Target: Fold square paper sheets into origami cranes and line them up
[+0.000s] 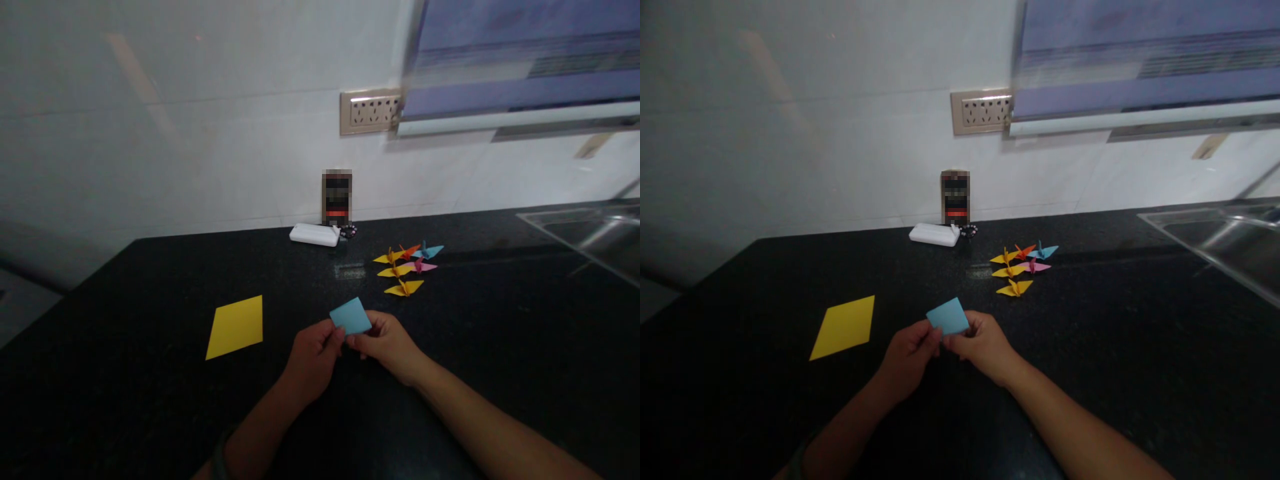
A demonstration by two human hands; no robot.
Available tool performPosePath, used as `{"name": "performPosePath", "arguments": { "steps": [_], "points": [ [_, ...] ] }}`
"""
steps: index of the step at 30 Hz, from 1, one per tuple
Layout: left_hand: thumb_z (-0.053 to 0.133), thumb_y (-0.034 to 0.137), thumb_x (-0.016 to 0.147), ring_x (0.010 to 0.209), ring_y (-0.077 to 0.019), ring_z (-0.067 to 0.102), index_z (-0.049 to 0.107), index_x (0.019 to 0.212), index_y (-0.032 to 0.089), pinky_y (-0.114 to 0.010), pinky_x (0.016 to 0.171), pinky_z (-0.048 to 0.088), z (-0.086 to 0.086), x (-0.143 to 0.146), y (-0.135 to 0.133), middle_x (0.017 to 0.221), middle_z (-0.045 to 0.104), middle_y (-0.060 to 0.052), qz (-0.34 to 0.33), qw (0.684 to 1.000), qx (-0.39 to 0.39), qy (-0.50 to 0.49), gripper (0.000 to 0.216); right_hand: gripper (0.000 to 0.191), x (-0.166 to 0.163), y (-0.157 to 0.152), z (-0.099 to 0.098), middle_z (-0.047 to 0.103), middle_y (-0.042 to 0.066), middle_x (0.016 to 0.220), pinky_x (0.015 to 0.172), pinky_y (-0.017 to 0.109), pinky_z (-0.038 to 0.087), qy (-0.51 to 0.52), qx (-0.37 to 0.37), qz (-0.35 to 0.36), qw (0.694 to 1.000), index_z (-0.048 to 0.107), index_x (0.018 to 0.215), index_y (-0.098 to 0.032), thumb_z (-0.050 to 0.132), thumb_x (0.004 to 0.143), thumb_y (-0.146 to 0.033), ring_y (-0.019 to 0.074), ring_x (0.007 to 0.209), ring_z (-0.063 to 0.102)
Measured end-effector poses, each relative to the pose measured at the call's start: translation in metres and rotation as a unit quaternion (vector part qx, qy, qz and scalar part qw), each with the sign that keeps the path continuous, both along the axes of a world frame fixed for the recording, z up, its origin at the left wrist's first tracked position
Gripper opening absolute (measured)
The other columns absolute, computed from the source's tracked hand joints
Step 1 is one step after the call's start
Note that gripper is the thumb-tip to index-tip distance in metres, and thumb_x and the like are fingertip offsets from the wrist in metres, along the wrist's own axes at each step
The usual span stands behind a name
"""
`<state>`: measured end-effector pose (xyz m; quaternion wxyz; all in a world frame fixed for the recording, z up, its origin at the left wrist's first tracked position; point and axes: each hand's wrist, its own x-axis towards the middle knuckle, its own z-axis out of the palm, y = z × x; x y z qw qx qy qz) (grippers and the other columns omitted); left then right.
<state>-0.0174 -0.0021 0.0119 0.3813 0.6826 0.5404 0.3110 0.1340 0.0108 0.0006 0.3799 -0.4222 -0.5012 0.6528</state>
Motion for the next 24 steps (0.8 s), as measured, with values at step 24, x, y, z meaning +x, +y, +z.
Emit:
{"name": "performPosePath", "arguments": {
  "steps": [24],
  "points": [
    [0.037, 0.036, 0.083, 0.053, -0.0116, 0.043, 0.042, 0.057, 0.018, -0.023, 0.051, 0.029, 0.001, -0.003, 0.001, 0.054, 0.044, 0.003, 0.03, 0.995, 0.05, 0.083, 0.033, 0.011, 0.012, 0.008, 0.005, 0.052, -0.004, 0.045, 0.041, 0.017, 0.03, -0.031, 0.004, -0.076, 0.997, 0.051, 0.053, -0.014, 0.06, 0.059, -0.016, 0.0048, 0.04, 0.041]
  ]
}}
